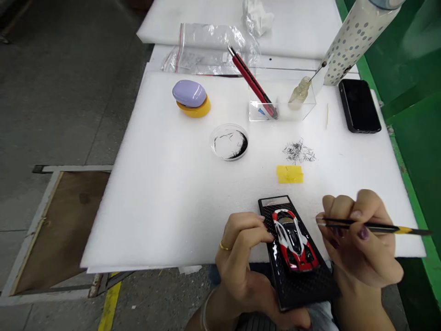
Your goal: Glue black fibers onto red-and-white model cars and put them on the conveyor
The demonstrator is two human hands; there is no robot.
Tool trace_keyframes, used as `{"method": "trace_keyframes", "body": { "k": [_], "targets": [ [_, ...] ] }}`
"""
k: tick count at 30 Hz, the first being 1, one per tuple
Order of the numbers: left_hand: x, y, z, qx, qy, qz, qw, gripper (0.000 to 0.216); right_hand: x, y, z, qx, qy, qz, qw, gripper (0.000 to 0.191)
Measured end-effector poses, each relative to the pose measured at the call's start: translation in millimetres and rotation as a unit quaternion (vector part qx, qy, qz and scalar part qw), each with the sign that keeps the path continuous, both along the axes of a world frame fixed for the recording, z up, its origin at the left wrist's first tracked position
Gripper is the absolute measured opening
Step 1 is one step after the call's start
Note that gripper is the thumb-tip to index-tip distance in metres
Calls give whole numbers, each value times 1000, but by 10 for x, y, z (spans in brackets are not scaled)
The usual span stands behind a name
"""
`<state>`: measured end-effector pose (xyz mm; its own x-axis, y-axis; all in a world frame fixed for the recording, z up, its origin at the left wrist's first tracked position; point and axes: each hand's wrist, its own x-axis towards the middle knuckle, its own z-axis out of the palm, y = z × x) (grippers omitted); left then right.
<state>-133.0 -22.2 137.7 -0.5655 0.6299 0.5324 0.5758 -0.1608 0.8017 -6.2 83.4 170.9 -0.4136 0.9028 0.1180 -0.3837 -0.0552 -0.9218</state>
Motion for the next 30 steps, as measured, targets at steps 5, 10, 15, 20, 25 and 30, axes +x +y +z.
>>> {"method": "trace_keyframes", "body": {
  "k": [5,10,15,20,25,30],
  "targets": [
    [206,152,111,15,36,12,999,66,369,-52,170,76,-208,-52,974,25],
    [500,264,67,13,53,21,998,64,681,-111,299,121,-352,38,927,21],
    [634,332,24,21,109,18,994,54,726,-30,306,138,-425,55,893,20],
    [612,323,35,25,130,0,991,58,712,-17,234,112,-407,53,905,22],
    [248,182,54,45,106,-17,993,63,1137,148,74,137,-434,-101,885,28],
    [-191,128,-4,-22,120,-2,993,14,2041,694,-168,140,-538,-375,742,33]
  ]
}}
